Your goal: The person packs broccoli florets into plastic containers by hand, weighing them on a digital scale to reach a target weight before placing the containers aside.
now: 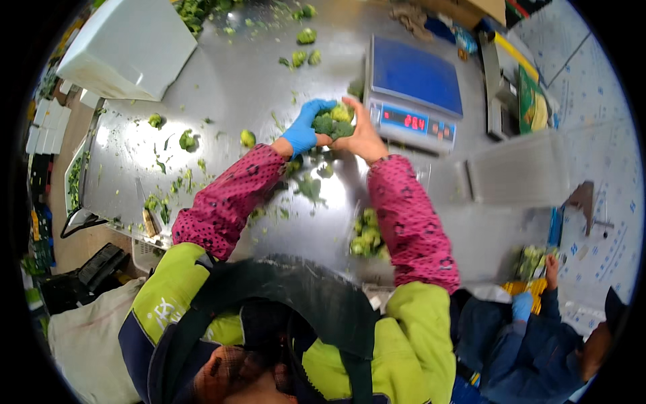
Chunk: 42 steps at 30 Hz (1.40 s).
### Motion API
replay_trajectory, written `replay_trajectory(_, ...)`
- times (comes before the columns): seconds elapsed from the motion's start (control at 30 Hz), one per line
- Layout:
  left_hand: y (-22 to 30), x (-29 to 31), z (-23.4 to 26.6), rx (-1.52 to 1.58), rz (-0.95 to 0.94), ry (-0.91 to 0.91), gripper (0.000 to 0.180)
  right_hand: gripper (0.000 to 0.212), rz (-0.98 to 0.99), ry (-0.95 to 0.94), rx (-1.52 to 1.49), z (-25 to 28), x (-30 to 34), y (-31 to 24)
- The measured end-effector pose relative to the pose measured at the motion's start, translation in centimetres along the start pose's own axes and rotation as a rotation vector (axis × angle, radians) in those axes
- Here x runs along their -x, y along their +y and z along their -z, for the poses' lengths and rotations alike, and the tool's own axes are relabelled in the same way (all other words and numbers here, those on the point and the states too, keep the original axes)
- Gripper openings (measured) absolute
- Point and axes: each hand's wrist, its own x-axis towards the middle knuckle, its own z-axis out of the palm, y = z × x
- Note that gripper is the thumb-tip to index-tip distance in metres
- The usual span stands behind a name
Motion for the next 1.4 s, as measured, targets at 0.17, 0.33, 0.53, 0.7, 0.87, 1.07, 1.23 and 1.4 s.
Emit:
replay_trajectory(0.17,11.7,9.8,-5.3,-0.018,-0.183,-0.05,0.086,0.087,0.034,-0.004,0.105,3.8,13.7,-8.2)
replay_trajectory(0.33,13.4,15.5,-11.4,-0.09,-0.193,-0.294,0.106,0.098,0.115,0.126,0.439,4.1,25.4,-5.0)
replay_trajectory(0.53,12.4,16.8,-13.1,-0.568,-0.176,-0.343,0.117,0.105,0.053,0.255,0.609,3.3,30.9,-1.8)
replay_trajectory(0.7,12.0,16.6,-17.4,-0.63,-0.289,-0.175,0.112,0.078,0.055,0.441,0.6,1.2,28.0,1.8)
replay_trajectory(0.87,10.4,16.5,-16.6,-0.44,-0.232,-0.108,0.125,0.073,0.0,0.47,0.371,2.8,28.6,2.8)
replay_trajectory(1.07,9.6,17.2,-15.3,-0.208,-0.013,-0.068,0.131,0.073,-0.235,0.6,-0.546,4.8,26.3,4.5)
replay_trajectory(1.23,10.3,16.2,-16.4,-0.184,-0.081,-0.105,0.121,0.062,-0.098,0.548,-0.404,4.3,25.9,1.3)
replay_trajectory(1.4,14.2,13.0,-15.9,-0.137,-0.135,-0.068,0.115,0.054,-0.024,0.592,-0.433,7.5,24.0,-2.2)
